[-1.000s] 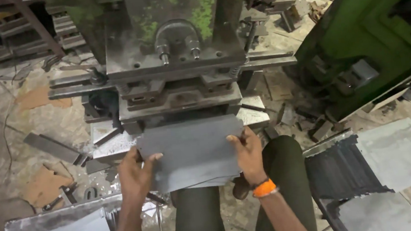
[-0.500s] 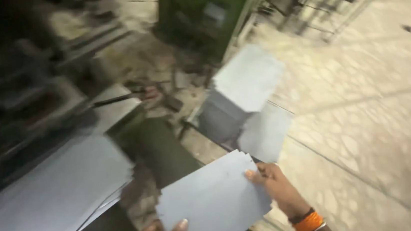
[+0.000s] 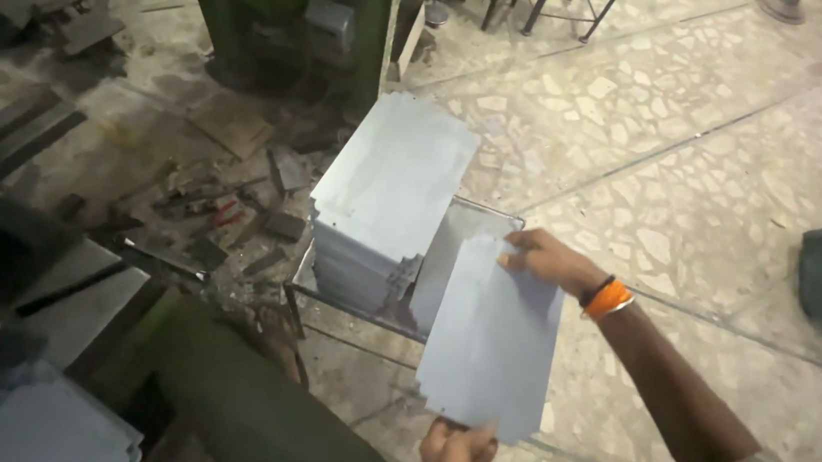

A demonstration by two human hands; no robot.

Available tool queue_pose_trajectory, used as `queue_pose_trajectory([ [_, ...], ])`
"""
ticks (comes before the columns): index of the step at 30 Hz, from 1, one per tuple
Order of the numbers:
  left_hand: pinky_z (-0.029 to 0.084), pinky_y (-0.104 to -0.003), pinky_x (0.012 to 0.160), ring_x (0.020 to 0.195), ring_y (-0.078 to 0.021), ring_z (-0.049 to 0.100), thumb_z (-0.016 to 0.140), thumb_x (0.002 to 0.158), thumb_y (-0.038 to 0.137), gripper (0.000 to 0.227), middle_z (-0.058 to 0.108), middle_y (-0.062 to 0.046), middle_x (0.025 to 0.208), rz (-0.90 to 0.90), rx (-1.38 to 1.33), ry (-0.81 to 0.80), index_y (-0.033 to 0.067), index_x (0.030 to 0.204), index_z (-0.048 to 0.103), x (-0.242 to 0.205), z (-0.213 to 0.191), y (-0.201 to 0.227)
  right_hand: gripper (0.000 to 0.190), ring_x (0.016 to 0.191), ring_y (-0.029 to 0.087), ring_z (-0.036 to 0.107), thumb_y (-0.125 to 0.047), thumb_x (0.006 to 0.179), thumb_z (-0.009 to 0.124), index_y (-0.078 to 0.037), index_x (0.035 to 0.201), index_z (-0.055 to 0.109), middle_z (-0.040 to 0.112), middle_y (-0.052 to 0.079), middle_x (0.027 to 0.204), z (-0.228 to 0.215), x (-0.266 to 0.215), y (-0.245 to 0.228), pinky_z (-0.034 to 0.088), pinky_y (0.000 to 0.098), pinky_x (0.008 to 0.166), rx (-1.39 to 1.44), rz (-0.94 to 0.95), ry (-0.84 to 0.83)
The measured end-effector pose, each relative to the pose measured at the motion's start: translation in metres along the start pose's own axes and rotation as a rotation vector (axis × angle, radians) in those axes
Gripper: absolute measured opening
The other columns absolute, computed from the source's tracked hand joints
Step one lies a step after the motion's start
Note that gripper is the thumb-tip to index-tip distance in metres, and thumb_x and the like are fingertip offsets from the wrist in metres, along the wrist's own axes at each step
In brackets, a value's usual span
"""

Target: Placing metal sheets into an industrial press machine for stamping and then stacking the processed sheets.

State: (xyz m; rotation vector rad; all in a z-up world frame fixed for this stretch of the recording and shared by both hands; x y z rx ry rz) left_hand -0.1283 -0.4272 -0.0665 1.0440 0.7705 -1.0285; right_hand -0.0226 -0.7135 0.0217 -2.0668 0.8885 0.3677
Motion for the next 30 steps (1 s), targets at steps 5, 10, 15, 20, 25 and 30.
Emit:
queue_pose_trajectory([
  [5,0.048,-0.029,0.071,0.073,-0.0203,0.056,0.065,0.085,0.004,0.025,0.064,-0.014,0.085,0.128,0.022,-0.086,-0.0094,0.106,0.069,0.036,0.042,0.041,0.057,0.126,0.034,0.061,-0.027,0.087,0.066,-0.001,0.137,0.061,0.062,0.017,0.137,-0.019,0.088,0.004,0.045,0.0463,0.113,-0.098,-0.183,0.101],
  [10,0.039,-0.030,0.064,0.063,-0.0159,0.047,0.068,0.089,0.013,0.012,0.057,-0.007,0.075,0.120,-0.093,-0.017,0.0022,0.084,0.068,0.150,0.004,0.013,0.085,0.153,0.035,0.025,-0.057,0.095,0.048,-0.006,0.159,0.025,0.033,0.021,0.162,0.054,0.176,0.068,0.011,0.0593,0.124,-0.566,-0.333,0.152],
  [15,0.048,-0.029,0.074,0.080,-0.0182,0.063,0.066,0.093,0.012,0.021,0.069,-0.011,0.090,0.078,-0.096,-0.009,0.0005,0.110,0.073,0.157,-0.001,0.029,0.067,0.125,0.041,0.051,-0.051,0.099,0.045,-0.002,0.144,0.047,0.054,0.019,0.142,0.061,0.153,0.059,0.035,0.0506,0.109,-0.504,-0.578,0.565],
  [20,0.042,-0.039,0.105,0.115,-0.0290,0.059,0.067,0.088,0.025,0.053,0.059,-0.020,0.126,-0.006,-0.149,-0.079,-0.0063,0.131,0.065,0.164,0.029,0.032,0.072,0.112,0.038,0.054,-0.058,0.093,0.053,-0.001,0.137,0.053,0.057,0.019,0.126,0.048,0.160,0.052,0.040,0.0518,0.099,-0.506,-0.532,0.497],
  [25,0.037,-0.035,0.095,0.100,-0.0249,0.053,0.065,0.088,0.029,0.047,0.060,-0.016,0.117,-0.016,-0.239,-0.315,0.0007,0.125,0.063,0.158,0.045,0.043,0.074,0.104,0.038,0.060,-0.065,0.090,0.057,-0.001,0.126,0.065,0.062,0.021,0.116,0.044,0.170,0.047,0.049,0.0493,0.090,-0.514,-0.471,0.477],
  [30,0.035,-0.037,0.101,0.113,-0.0272,0.055,0.066,0.087,0.027,0.041,0.059,-0.015,0.122,0.002,-0.424,-0.351,0.0039,0.121,0.063,0.150,0.049,0.048,0.073,0.095,0.036,0.059,-0.069,0.085,0.061,0.000,0.106,0.070,0.061,0.019,0.101,0.039,0.183,0.053,0.049,0.0464,0.086,-0.459,-0.418,0.392],
])
Point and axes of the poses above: each hand's wrist, its own x-axis towards the middle knuckle, its own z-axis out of the palm, y = z × x, the point moved 4 cm from there along x, towards the middle knuckle
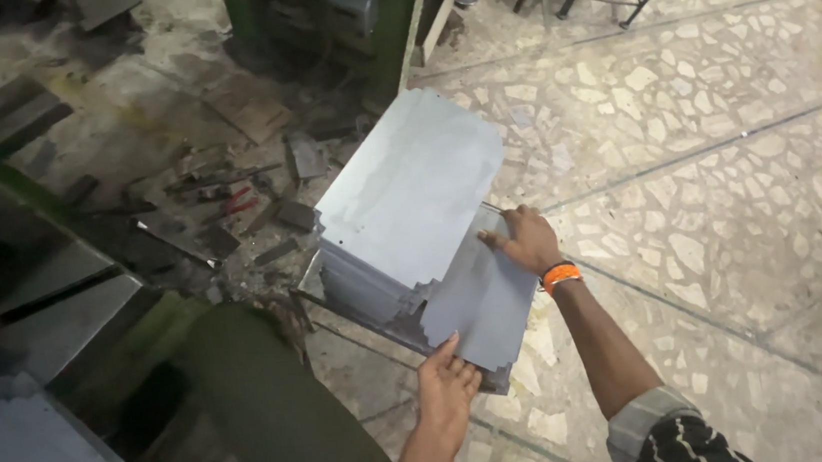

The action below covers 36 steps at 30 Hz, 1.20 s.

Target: Placing metal sheets into an industrial press machine for stamping and then stacking the processed sheets.

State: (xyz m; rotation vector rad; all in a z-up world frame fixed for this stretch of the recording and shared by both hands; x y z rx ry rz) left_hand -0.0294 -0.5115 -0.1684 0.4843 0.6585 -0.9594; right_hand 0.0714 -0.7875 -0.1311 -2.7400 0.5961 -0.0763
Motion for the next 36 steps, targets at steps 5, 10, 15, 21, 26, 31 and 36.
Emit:
queue_pose_trajectory([
  [5,0.037,-0.034,0.087,0.098,-0.0256,0.052,0.064,0.086,0.029,0.050,0.057,-0.017,0.120,0.013,0.023,0.033,0.0043,0.129,0.059,-0.020,0.014,0.019,0.082,0.102,0.035,0.061,-0.074,0.083,0.059,-0.002,0.119,0.069,0.064,0.018,0.108,0.013,-0.001,0.004,0.050,0.0463,0.090,-0.024,0.058,-0.036],
  [10,0.036,-0.032,0.087,0.102,-0.0250,0.052,0.065,0.082,0.031,0.059,0.058,-0.017,0.124,0.023,0.061,0.075,0.0007,0.132,0.059,-0.024,0.013,0.021,0.079,0.106,0.037,0.060,-0.072,0.085,0.058,-0.005,0.127,0.067,0.063,0.018,0.112,0.007,-0.012,-0.006,0.046,0.0500,0.096,-0.023,0.033,0.013],
  [15,0.036,-0.032,0.091,0.104,-0.0244,0.050,0.065,0.081,0.038,0.076,0.053,-0.019,0.136,-0.011,0.247,0.011,-0.0001,0.145,0.050,-0.029,0.020,0.026,0.076,0.106,0.039,0.062,-0.064,0.088,0.061,0.001,0.127,0.065,0.064,0.022,0.115,0.011,-0.010,0.004,0.048,0.0505,0.097,-0.002,0.033,-0.047],
  [21,0.037,-0.042,0.107,0.132,-0.0384,0.049,0.065,0.085,0.028,0.069,0.048,-0.025,0.146,0.015,0.162,0.054,-0.0010,0.146,0.052,-0.028,-0.008,0.026,0.025,0.095,0.026,0.068,-0.015,0.093,0.068,-0.001,0.114,0.067,0.071,0.013,0.106,-0.037,-0.110,-0.079,0.054,0.0365,0.088,0.460,0.083,0.528],
  [26,0.051,-0.035,0.099,0.115,-0.0258,0.068,0.056,0.097,0.008,0.039,0.071,-0.018,0.126,0.395,0.309,-0.012,-0.0042,0.133,0.063,-0.186,0.013,0.120,0.015,0.070,0.012,0.062,-0.009,0.092,0.065,-0.003,0.101,0.074,0.071,0.003,0.080,-0.006,-0.202,-0.214,0.052,0.0257,0.068,0.956,0.113,0.239],
  [31,0.050,-0.036,0.100,0.122,-0.0302,0.065,0.050,0.096,0.004,0.044,0.068,-0.024,0.134,0.731,0.181,0.099,-0.0088,0.137,0.057,-0.291,-0.024,0.219,0.017,0.066,0.010,0.065,-0.009,0.093,0.068,0.004,0.099,0.077,0.074,0.005,0.078,-0.032,-0.220,-0.394,0.057,0.0223,0.064,1.151,-0.201,-0.058],
  [36,0.058,-0.045,0.098,0.108,-0.0292,0.072,0.072,0.090,0.000,0.020,0.072,-0.015,0.105,1.527,0.253,0.320,0.0040,0.110,0.072,-0.375,-0.105,0.284,0.027,0.098,0.030,0.075,-0.020,0.097,0.068,-0.005,0.119,0.071,0.076,0.019,0.106,-0.006,-0.192,-0.503,0.060,0.0421,0.085,0.896,-0.320,-0.349],
])
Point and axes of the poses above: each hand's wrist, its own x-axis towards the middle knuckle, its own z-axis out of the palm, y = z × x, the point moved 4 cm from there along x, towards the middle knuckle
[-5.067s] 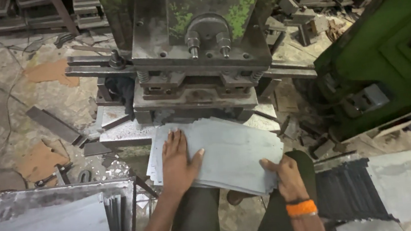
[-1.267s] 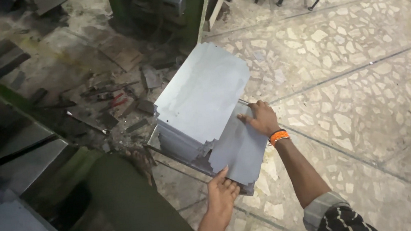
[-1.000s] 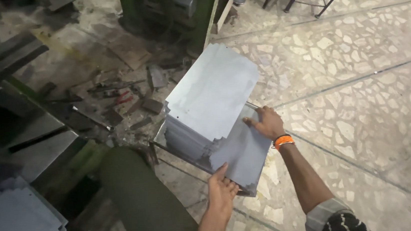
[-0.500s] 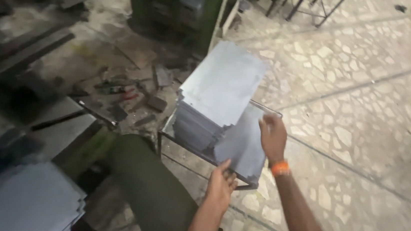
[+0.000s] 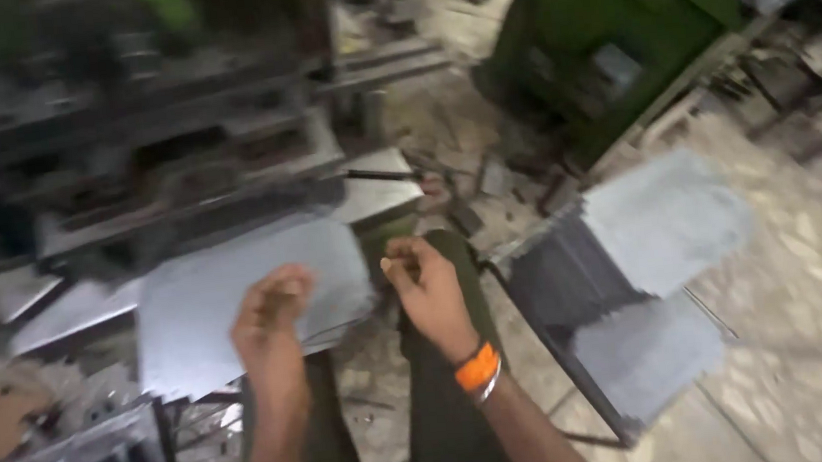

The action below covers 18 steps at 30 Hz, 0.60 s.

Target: Placing metal sheets into an industrial press machine for stamping and then stacking the processed sheets.

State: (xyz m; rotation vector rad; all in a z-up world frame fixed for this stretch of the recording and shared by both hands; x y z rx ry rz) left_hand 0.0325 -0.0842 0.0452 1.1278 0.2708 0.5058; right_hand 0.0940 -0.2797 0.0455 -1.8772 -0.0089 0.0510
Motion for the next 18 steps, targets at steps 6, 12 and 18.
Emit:
queue_pose_trajectory([
  [6,0.053,-0.045,0.098,0.128,-0.0400,0.059,0.075,0.088,-0.003,0.042,0.064,-0.023,0.126,0.266,0.751,0.419,-0.0010,0.129,0.065,0.048,-0.160,0.027,0.050,0.117,0.034,0.068,-0.028,0.094,0.072,0.000,0.136,0.065,0.072,0.022,0.123,0.063,0.055,0.041,0.053,0.0479,0.099,0.099,0.254,-0.222],
  [12,0.031,-0.053,0.123,0.142,-0.0369,0.050,0.031,0.107,0.038,0.052,0.060,-0.018,0.146,-0.488,1.013,0.111,0.0140,0.141,0.061,0.050,-0.143,0.065,0.079,0.152,0.045,0.029,-0.036,0.098,0.069,0.003,0.158,0.035,0.034,0.029,0.163,0.081,0.040,0.001,0.025,0.0596,0.122,0.056,0.498,-0.239],
  [18,0.026,-0.050,0.126,0.151,-0.0354,0.036,0.038,0.098,0.062,0.079,0.045,-0.018,0.159,-0.662,0.733,0.159,0.0088,0.156,0.045,0.043,-0.126,0.100,0.104,0.158,0.042,0.010,-0.044,0.089,0.076,-0.005,0.164,0.016,0.012,0.026,0.169,0.097,0.021,-0.046,0.010,0.0608,0.127,0.011,0.647,-0.260],
])
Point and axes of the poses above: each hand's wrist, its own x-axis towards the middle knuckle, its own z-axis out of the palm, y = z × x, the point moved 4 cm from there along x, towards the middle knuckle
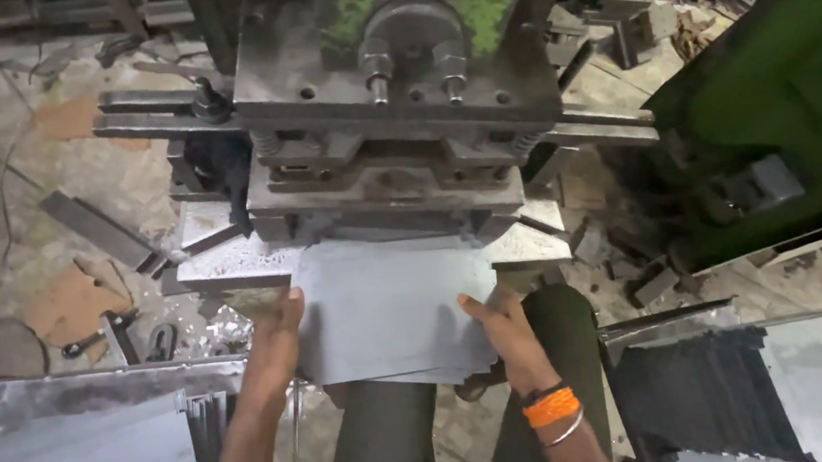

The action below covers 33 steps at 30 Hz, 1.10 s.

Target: Placing metal sheets into an industrial press machine for stamping and then stacking the processed sheets.

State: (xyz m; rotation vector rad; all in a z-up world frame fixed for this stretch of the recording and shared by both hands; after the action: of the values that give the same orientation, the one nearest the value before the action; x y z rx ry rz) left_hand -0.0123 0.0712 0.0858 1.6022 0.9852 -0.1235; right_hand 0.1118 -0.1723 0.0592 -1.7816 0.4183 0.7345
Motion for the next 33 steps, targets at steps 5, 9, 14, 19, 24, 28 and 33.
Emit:
queue_pose_trajectory([
  [5,0.043,-0.052,0.112,0.138,-0.0361,0.052,0.068,0.092,0.058,0.075,0.060,-0.018,0.145,0.010,0.011,-0.022,0.0112,0.149,0.057,0.114,-0.003,-0.058,0.098,0.157,0.046,0.007,-0.035,0.090,0.076,0.006,0.161,0.020,0.014,0.031,0.167,-0.015,0.027,0.013,0.004,0.0586,0.127,0.100,-0.071,0.023],
  [9,0.055,-0.047,0.079,0.087,-0.0358,0.071,0.087,0.079,0.021,0.059,0.073,-0.025,0.103,-0.012,-0.247,-0.107,-0.0049,0.130,0.069,0.116,0.006,-0.045,0.020,0.073,0.027,0.061,-0.006,0.084,0.083,0.000,0.071,0.070,0.064,0.014,0.075,-0.034,0.097,0.059,0.046,0.0423,0.077,0.244,-0.243,0.037],
  [14,0.057,-0.048,0.080,0.089,-0.0378,0.072,0.080,0.082,0.012,0.043,0.073,-0.027,0.101,-0.010,-0.217,-0.082,-0.0055,0.121,0.070,0.071,-0.003,-0.014,0.013,0.071,0.020,0.058,0.000,0.083,0.081,0.007,0.090,0.073,0.069,0.014,0.081,-0.029,0.038,0.022,0.050,0.0347,0.070,0.182,-0.341,0.013],
  [19,0.069,-0.054,0.072,0.083,-0.0450,0.077,0.074,0.078,0.001,0.052,0.075,-0.030,0.106,0.160,-0.271,-0.023,-0.0059,0.128,0.065,0.050,-0.017,0.001,0.039,0.089,0.028,0.068,-0.006,0.075,0.080,0.004,0.111,0.070,0.074,0.017,0.099,-0.038,0.022,0.004,0.054,0.0430,0.092,0.111,-0.536,0.046],
  [24,0.057,-0.034,0.071,0.076,-0.0140,0.060,0.087,0.074,-0.001,0.022,0.079,-0.019,0.079,0.878,-0.333,0.020,-0.0046,0.092,0.076,0.064,-0.027,0.027,0.058,0.100,0.014,0.058,0.008,0.079,0.081,0.010,0.133,0.059,0.076,0.019,0.107,-0.029,0.023,-0.027,0.058,0.0422,0.090,0.156,-0.964,0.177],
  [28,0.057,-0.032,0.086,0.086,-0.0124,0.066,0.089,0.072,-0.002,0.030,0.079,-0.013,0.087,0.972,-0.395,0.023,-0.0008,0.099,0.076,0.118,-0.029,0.010,0.055,0.094,0.014,0.065,0.008,0.080,0.080,0.006,0.132,0.061,0.077,0.016,0.101,-0.027,0.062,-0.032,0.061,0.0406,0.084,0.139,-1.088,0.166],
  [33,0.055,-0.032,0.083,0.085,-0.0138,0.064,0.085,0.076,-0.002,0.025,0.077,-0.011,0.087,0.965,-0.415,0.039,-0.0004,0.099,0.074,0.159,-0.038,-0.005,0.049,0.091,0.017,0.063,0.012,0.077,0.080,0.007,0.124,0.064,0.076,0.021,0.095,-0.014,0.096,-0.031,0.059,0.0410,0.082,0.156,-1.055,0.147],
])
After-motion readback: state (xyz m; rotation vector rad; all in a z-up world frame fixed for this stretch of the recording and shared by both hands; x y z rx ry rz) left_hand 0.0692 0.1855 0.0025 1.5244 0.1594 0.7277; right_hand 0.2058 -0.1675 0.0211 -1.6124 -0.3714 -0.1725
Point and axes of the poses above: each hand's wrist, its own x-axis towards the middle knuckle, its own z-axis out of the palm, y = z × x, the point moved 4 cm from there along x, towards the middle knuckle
